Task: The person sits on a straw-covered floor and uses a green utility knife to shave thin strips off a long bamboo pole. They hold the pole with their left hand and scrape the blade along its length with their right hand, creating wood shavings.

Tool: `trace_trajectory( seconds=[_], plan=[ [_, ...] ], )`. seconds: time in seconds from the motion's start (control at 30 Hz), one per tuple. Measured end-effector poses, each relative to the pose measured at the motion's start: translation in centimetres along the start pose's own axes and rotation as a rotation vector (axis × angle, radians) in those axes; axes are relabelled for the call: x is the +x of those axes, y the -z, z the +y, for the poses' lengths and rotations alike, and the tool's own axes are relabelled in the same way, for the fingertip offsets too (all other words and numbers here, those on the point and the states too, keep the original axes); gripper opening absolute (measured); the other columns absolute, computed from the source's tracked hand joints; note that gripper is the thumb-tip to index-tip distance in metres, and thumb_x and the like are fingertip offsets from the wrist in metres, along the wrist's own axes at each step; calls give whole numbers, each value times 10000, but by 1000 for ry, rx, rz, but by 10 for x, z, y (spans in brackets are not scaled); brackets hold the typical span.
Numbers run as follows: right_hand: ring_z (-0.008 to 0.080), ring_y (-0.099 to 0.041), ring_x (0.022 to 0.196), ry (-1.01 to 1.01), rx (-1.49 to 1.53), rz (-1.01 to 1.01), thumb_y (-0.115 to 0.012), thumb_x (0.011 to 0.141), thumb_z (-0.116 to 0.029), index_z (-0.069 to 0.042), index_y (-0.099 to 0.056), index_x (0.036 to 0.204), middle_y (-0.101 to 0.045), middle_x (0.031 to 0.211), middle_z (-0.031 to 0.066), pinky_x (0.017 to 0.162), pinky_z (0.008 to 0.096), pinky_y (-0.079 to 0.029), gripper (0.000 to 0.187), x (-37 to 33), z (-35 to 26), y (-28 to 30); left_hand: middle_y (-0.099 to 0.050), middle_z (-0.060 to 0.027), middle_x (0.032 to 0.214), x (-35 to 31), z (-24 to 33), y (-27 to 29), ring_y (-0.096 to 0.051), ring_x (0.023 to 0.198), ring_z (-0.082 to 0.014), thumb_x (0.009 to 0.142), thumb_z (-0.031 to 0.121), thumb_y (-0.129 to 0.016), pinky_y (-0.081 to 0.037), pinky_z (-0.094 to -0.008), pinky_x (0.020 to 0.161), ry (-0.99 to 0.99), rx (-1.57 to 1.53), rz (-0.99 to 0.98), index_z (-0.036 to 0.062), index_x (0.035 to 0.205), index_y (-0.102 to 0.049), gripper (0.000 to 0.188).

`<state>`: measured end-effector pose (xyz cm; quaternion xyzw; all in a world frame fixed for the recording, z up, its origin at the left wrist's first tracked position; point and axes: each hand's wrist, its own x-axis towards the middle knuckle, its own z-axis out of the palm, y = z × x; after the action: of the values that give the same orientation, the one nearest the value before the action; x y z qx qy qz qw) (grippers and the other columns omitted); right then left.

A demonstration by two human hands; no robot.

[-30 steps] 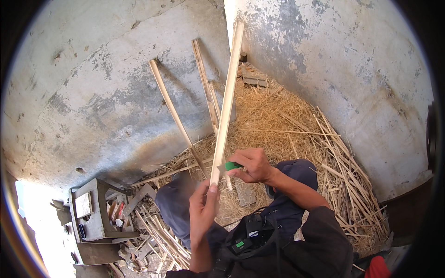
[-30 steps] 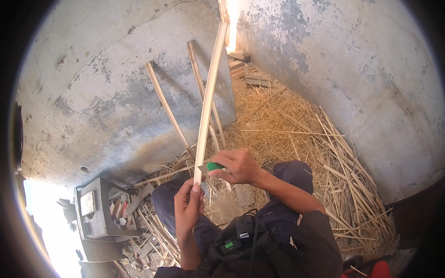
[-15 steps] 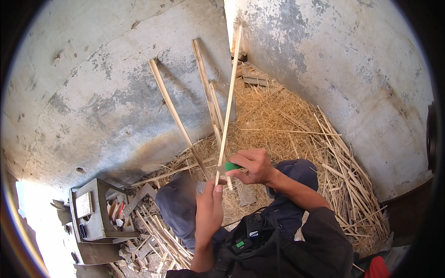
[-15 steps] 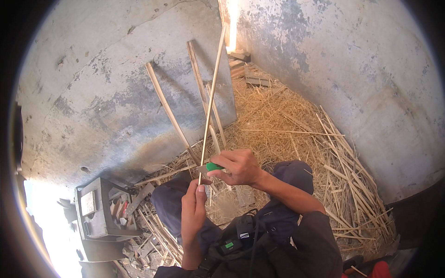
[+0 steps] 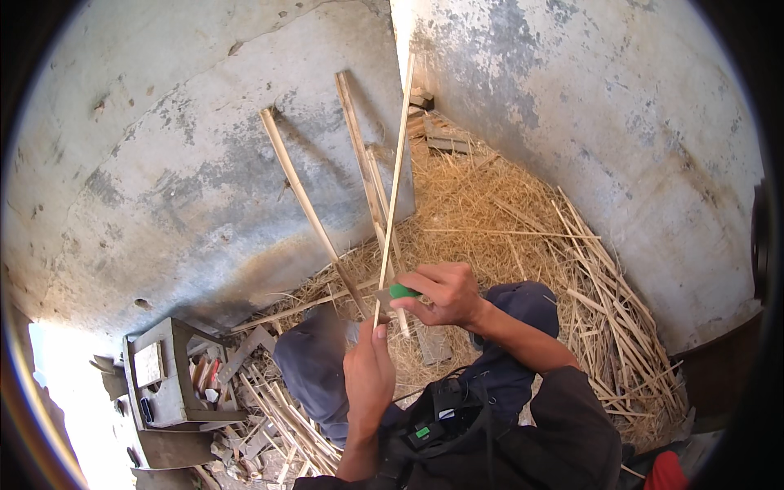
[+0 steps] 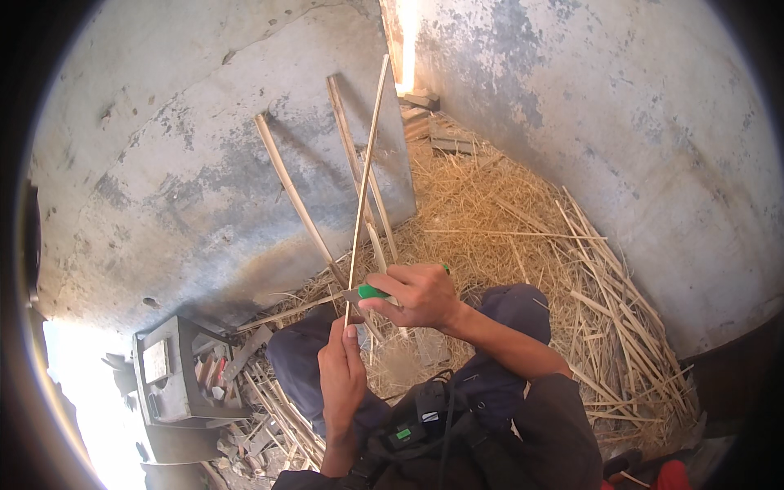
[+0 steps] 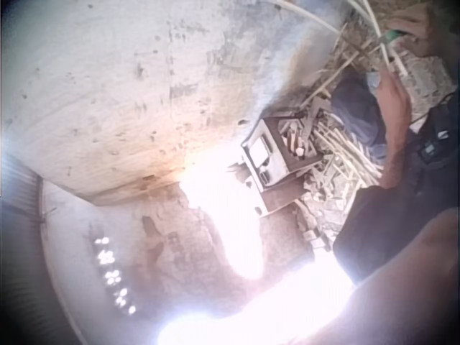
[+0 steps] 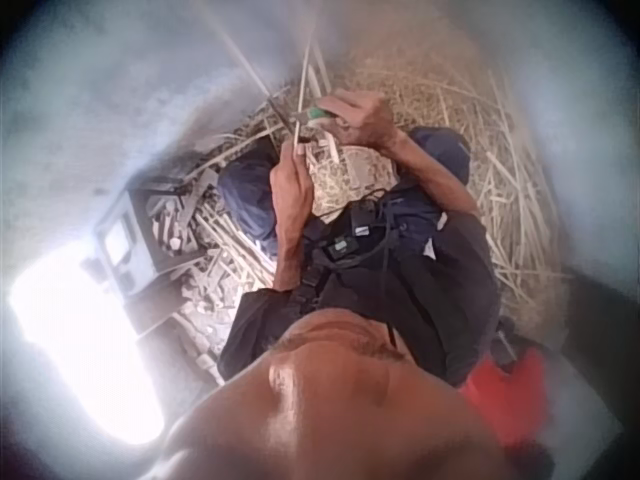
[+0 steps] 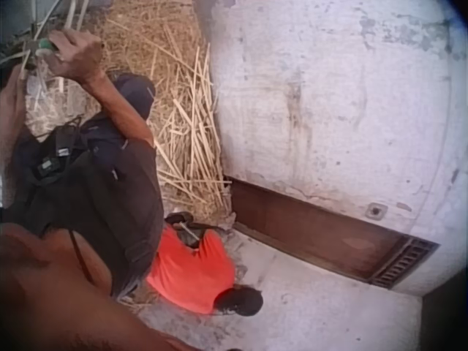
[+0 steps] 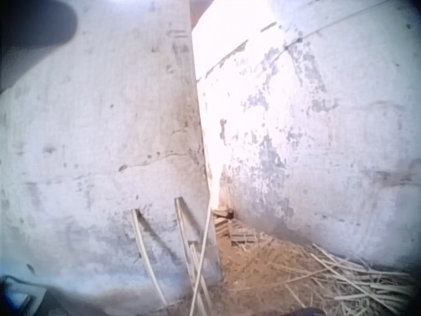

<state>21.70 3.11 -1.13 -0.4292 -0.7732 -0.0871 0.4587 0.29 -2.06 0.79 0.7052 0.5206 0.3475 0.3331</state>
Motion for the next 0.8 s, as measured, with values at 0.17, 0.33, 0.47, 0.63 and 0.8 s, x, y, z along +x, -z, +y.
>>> trace_trajectory(
  seconds=[0.17,0.33,0.47,0.63,0.8],
  plan=[
    [206,-651,544,12,-25,29,-827,950,-451,-120,-793,1015,-621,691,11,502,353,-498,339,2,1,0,-705,-302,909,0,-3,-2,-682,845,-539,1165,168,-485,-503,-591,734,-19,-1,13,23,1267,-655,246],
    [199,-683,575,-144,-51,170,-801,984,-455,-101,-812,1051,-696,742,53,511,345,-504,361,6,26,3,-690,-298,868,-7,-3,0,-685,798,-517,1152,185,-518,-516,-556,699,35,38,-20,27,1312,-670,272],
    [194,-702,626,-555,-54,112,-769,1020,-439,-65,-810,1095,-743,803,99,569,354,-529,383,9,68,29,-669,-278,811,-29,-7,-3,-677,732,-491,1125,199,-581,-521,-518,664,4,-8,-35,22,1374,-678,321],
    [206,-732,722,-511,69,162,-735,1052,-397,-45,-781,1108,-758,871,110,646,364,-561,360,0,66,41,-632,-219,729,-19,-10,3,-623,597,-352,1094,170,-653,-494,-446,611,6,-69,31,-23,1352,-691,325],
    [251,-728,721,-168,166,-21,-770,1015,-385,-71,-758,1104,-740,889,82,645,372,-564,327,-2,47,22,-620,-6,844,-15,-8,9,-473,752,-78,1147,206,-610,-410,-288,658,61,-181,51,-31,1379,-694,343]
  ],
)
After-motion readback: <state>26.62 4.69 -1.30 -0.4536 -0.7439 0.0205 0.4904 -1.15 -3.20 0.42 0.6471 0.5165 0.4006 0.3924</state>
